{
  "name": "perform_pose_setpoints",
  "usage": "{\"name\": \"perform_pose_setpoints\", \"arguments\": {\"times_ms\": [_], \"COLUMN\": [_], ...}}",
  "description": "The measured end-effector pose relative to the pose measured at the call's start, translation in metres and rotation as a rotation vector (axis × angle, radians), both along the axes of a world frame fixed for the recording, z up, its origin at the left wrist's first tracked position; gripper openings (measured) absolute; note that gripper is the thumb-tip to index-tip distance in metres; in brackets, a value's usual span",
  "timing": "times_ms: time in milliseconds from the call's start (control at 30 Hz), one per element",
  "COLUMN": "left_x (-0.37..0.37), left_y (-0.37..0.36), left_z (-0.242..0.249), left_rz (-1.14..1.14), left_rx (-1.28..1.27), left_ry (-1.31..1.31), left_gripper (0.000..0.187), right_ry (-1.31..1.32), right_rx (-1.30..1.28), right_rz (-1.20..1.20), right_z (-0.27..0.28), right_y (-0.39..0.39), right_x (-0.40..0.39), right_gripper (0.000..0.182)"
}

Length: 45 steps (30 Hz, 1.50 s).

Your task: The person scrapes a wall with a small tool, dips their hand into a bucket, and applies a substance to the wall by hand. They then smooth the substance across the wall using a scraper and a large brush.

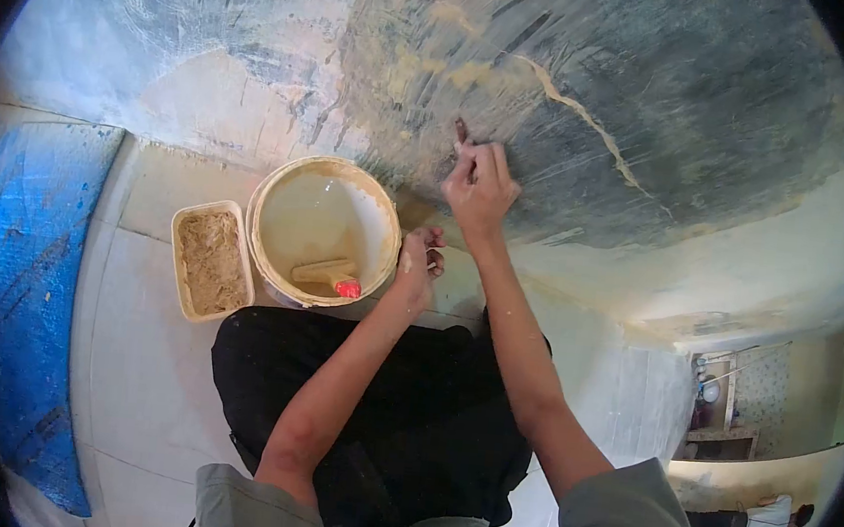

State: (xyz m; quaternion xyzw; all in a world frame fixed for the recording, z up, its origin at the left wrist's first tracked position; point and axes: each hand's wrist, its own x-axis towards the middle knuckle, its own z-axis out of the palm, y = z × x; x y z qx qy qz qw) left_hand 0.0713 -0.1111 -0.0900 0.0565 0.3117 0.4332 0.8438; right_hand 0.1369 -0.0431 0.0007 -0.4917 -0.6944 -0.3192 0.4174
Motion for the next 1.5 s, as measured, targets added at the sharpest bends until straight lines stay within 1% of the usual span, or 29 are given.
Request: {"name": "perform_pose_setpoints", "arguments": {"times_ms": [33,100,133,200,233,300,333,400,433,500,533,600,633,700,733,767,800,867,933,1000,1033,1100,1133,1200,1233,1300,1433,1500], "left_x": [-0.002,-0.003,-0.002,-0.001,-0.001,-0.001,-0.002,-0.004,-0.004,-0.005,-0.005,-0.004,-0.003,-0.002,-0.002,-0.002,-0.003,-0.005,-0.002,0.000,0.000,-0.002,-0.003,-0.003,-0.003,-0.001,-0.002,-0.004], "left_y": [0.000,0.000,0.002,0.001,0.000,0.003,0.004,0.003,0.004,0.001,0.002,0.002,0.002,0.008,0.008,0.008,0.006,0.003,0.005,0.005,0.004,0.006,0.005,0.004,0.004,0.003,0.005,0.004], "left_z": [0.004,0.003,-0.001,-0.005,-0.004,0.000,0.002,0.004,0.005,0.006,0.007,0.007,0.005,0.004,0.004,0.003,0.004,0.006,0.002,-0.001,-0.002,0.002,0.004,0.004,0.003,0.000,0.003,0.005], "left_rz": [-0.002,0.000,0.014,0.023,0.026,0.036,0.015,-0.009,-0.012,-0.013,0.007,0.024,0.020,0.024,0.000,-0.027,-0.034,0.007,0.011,0.020,0.020,0.027,0.021,0.010,0.013,0.010,0.008,-0.012], "left_rx": [0.007,0.007,0.049,0.091,0.079,0.079,0.045,0.006,0.011,0.009,0.010,0.009,0.000,0.009,-0.003,-0.017,-0.017,0.015,0.010,0.010,0.012,0.031,0.037,0.037,0.026,0.003,0.018,0.012], "left_ry": [-0.016,-0.033,0.012,0.056,0.047,0.030,0.004,-0.016,-0.010,-0.003,0.009,0.018,0.020,0.014,0.005,0.001,0.005,-0.043,-0.023,-0.002,0.010,0.014,0.021,0.031,0.004,-0.026,0.007,0.020], "left_gripper": [0.022,0.022,0.022,0.023,0.022,0.022,0.022,0.022,0.021,0.020,0.020,0.019,0.018,0.018,0.018,0.018,0.018,0.018,0.018,0.019,0.019,0.020,0.020,0.021,0.020,0.020,0.018,0.018], "right_ry": [-0.013,0.043,0.044,0.069,0.067,0.021,0.020,0.018,0.022,-0.039,-0.041,0.026,0.024,0.024,0.021,0.036,0.055,0.010,-0.045,0.046,0.047,-0.051,-0.055,-0.163,-0.162,-0.006,-0.044,-0.337], "right_rx": [0.012,0.191,0.189,0.352,0.355,0.239,0.243,0.013,0.010,0.147,0.145,0.274,0.277,0.112,0.119,0.089,0.055,0.096,0.140,0.234,0.238,-0.002,0.011,-0.080,-0.087,0.156,0.115,0.001], "right_rz": [0.040,0.098,0.100,0.034,0.034,0.028,0.029,-0.063,-0.061,0.016,0.020,0.007,0.006,-0.007,-0.007,-0.054,-0.103,-0.083,-0.069,-0.080,-0.082,-0.127,-0.126,-0.069,-0.067,-0.130,-0.095,-0.085], "right_z": [0.012,0.058,0.075,0.094,0.082,0.033,0.017,-0.006,0.004,0.038,0.055,0.078,0.072,0.046,0.034,0.022,0.022,0.041,0.076,0.100,0.091,0.058,0.052,0.044,0.058,0.092,0.085,0.073], "right_y": [0.001,0.017,0.022,0.028,0.027,0.018,0.013,0.001,0.001,0.011,0.016,0.023,0.018,0.006,0.004,0.002,-0.002,0.003,0.012,0.022,0.018,0.006,0.004,-0.001,0.001,0.012,0.009,-0.001], "right_x": [-0.006,-0.014,-0.019,-0.026,-0.021,-0.006,-0.003,-0.001,-0.007,-0.013,-0.019,-0.026,-0.023,-0.011,-0.007,-0.003,-0.008,-0.005,-0.011,-0.017,-0.016,-0.013,-0.008,0.004,0.002,0.004,0.000,0.002], "right_gripper": [0.014,0.013,0.013,0.014,0.014,0.013,0.013,0.016,0.016,0.018,0.018,0.018,0.018,0.015,0.015,0.016,0.017,0.017,0.017,0.012,0.012,0.010,0.010,0.012,0.012,0.019,0.015,0.013]}}
